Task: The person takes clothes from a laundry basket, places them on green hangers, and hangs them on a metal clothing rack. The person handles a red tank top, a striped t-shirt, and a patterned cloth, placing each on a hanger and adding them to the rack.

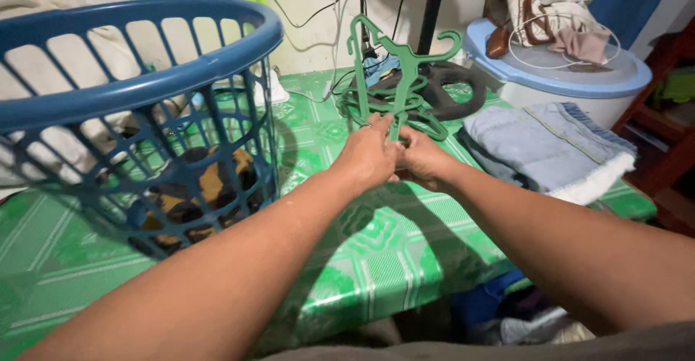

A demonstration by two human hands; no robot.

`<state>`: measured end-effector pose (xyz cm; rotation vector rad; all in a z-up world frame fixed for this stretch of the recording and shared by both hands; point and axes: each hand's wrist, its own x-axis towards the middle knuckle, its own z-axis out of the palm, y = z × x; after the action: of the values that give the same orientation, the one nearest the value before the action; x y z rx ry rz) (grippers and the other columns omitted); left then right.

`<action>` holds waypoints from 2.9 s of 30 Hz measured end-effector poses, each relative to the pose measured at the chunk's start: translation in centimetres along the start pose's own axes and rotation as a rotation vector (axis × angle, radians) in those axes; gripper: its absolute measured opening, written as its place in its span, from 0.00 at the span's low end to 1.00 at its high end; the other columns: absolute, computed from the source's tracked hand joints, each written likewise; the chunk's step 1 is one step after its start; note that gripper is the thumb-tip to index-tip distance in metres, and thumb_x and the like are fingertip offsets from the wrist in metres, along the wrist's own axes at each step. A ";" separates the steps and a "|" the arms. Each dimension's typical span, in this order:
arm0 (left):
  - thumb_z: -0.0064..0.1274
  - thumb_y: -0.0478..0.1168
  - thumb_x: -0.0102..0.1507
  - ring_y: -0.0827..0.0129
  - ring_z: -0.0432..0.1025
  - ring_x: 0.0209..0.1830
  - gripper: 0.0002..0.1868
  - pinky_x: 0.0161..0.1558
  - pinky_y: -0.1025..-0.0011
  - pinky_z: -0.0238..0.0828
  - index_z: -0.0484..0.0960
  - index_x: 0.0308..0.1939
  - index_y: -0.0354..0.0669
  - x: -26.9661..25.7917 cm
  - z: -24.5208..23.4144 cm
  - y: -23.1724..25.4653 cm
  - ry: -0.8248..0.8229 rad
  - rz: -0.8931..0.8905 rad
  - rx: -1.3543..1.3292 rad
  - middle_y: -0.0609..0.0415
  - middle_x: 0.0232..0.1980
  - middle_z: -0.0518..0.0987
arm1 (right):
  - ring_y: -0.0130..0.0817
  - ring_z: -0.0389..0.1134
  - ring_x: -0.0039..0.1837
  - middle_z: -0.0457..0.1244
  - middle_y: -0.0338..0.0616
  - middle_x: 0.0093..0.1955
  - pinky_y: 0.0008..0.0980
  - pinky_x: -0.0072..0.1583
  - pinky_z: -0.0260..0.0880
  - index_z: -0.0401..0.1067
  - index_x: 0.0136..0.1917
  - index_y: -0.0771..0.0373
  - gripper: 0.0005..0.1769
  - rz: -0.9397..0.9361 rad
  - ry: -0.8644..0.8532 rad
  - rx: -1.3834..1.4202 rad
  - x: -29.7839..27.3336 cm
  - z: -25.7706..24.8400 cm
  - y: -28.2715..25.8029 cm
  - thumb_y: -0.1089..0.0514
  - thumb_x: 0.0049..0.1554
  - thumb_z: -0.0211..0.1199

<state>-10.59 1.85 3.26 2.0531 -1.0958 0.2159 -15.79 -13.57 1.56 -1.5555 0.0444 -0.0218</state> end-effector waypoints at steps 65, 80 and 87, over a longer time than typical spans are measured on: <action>0.59 0.38 0.61 0.43 0.52 0.76 0.30 0.76 0.43 0.36 0.73 0.67 0.36 -10.1 -19.1 6.2 0.709 0.207 0.742 0.36 0.71 0.62 | 0.50 0.57 0.60 0.57 0.51 0.62 0.60 0.63 0.60 0.61 0.74 0.61 0.43 0.106 0.323 0.022 4.7 11.1 -3.0 0.28 0.58 0.55; 0.53 0.37 0.58 0.50 0.66 0.61 0.28 0.65 0.54 0.54 0.75 0.63 0.33 -13.5 -20.8 7.3 0.604 0.101 0.840 0.41 0.59 0.76 | 0.80 0.37 0.79 0.35 0.61 0.81 0.84 0.70 0.40 0.50 0.78 0.37 0.50 -0.041 0.191 0.258 -0.6 19.3 -14.6 0.30 0.47 0.63; 0.51 0.39 0.61 0.52 0.68 0.58 0.25 0.61 0.53 0.57 0.77 0.62 0.34 -18.2 -20.8 10.6 0.570 0.122 0.759 0.44 0.54 0.79 | 0.52 0.66 0.50 0.61 0.50 0.46 0.86 0.56 0.65 0.67 0.41 0.65 0.07 -0.106 0.198 0.375 -0.9 20.2 -15.0 0.64 0.46 0.61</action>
<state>-25.64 24.65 14.68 2.3125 -0.8322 1.3603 -15.67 6.47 16.83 -1.1751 0.1082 -0.2543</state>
